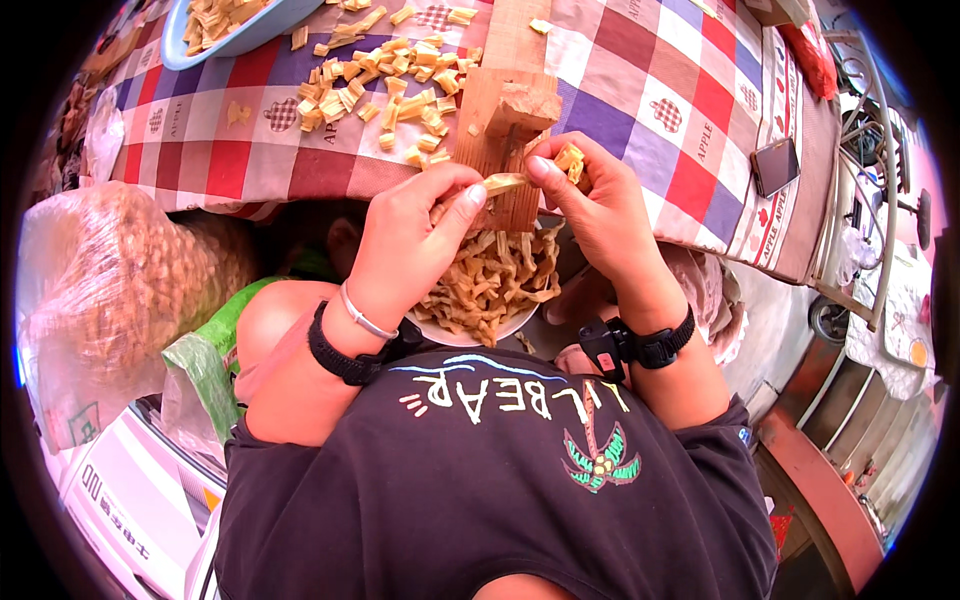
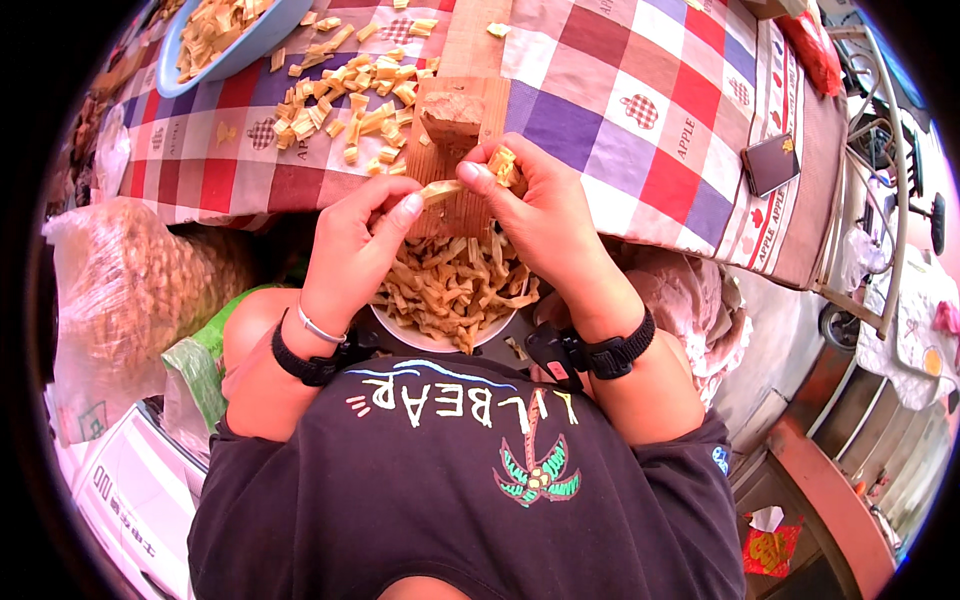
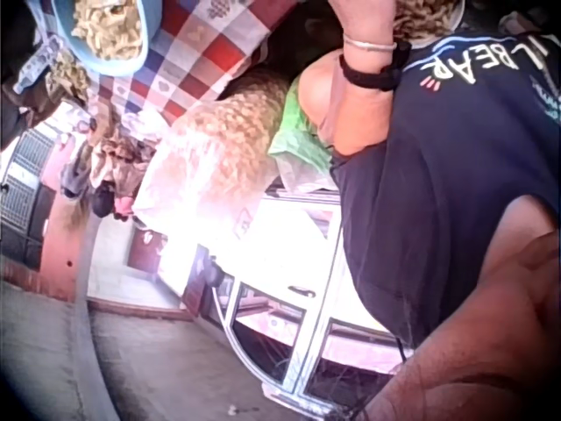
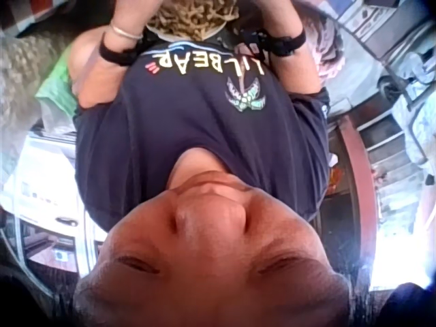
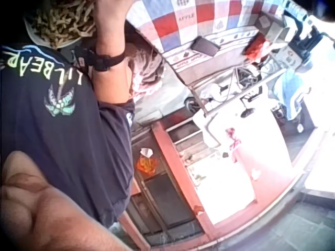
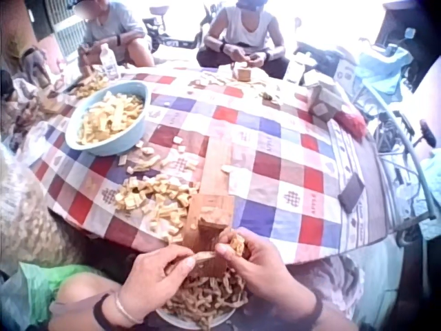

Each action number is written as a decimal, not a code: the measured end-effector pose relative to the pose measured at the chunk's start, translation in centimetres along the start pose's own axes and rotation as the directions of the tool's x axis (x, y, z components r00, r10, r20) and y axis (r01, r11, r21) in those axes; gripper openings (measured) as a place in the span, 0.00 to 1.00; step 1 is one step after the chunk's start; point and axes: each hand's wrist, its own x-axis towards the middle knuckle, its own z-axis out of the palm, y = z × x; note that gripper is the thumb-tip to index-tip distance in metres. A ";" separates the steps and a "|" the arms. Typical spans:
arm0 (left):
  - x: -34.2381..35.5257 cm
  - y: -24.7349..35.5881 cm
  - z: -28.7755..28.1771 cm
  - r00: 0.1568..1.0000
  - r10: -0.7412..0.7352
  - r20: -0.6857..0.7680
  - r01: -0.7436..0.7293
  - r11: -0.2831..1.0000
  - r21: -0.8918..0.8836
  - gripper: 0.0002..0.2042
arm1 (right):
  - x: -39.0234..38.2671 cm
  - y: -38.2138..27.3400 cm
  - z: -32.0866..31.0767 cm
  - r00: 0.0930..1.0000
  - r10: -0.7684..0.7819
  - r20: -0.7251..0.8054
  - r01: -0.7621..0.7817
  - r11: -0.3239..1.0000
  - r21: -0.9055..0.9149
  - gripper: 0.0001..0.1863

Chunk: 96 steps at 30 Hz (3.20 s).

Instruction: The person ties strips of dough into knots by hand and places them into a bowl.

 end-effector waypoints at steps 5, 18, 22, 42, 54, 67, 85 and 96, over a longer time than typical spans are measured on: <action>1.4 -0.9 0.7 0.999 0.027 -0.026 -0.024 0.995 0.097 0.09 | 0.4 0.2 0.3 0.999 -0.021 -0.033 0.016 0.989 -0.149 0.09; -0.6 0.9 -0.8 0.964 -0.143 0.223 0.253 0.747 -0.615 0.07 | -1.4 -2.0 -0.2 0.966 0.103 0.235 -0.115 0.993 0.035 0.16; -0.7 0.6 -0.4 0.980 -0.130 0.151 0.198 0.733 -0.651 0.07 | -2.3 -3.1 0.0 0.906 0.147 0.397 -0.158 0.987 -0.007 0.15; 2.0 -2.1 1.5 0.992 0.119 -0.034 -0.106 0.961 0.256 0.07 | 1.3 0.5 0.0 0.976 -0.121 0.179 0.211 0.703 -0.679 0.12; -1.9 1.3 0.9 0.916 0.031 0.399 0.184 0.853 -0.489 0.12 | -2.0 -3.7 -0.7 0.938 0.104 0.332 -0.177 0.964 0.198 0.10; 0.2 -1.0 0.5 0.995 -0.080 -0.066 0.077 0.996 -0.041 0.09 | 0.0 -0.2 -0.4 0.999 0.054 0.008 -0.054 0.998 -0.026 0.09; 1.3 -2.5 1.3 0.984 0.120 -0.134 -0.066 0.934 0.351 0.11 | 0.3 2.6 1.9 0.895 -0.443 -0.041 0.262 0.599 -0.757 0.11; -2.6 0.6 1.1 0.999 0.012 -0.045 -0.029 0.917 -0.398 0.14 | -3.2 -1.4 0.6 0.977 0.099 0.191 -0.120 0.987 0.103 0.15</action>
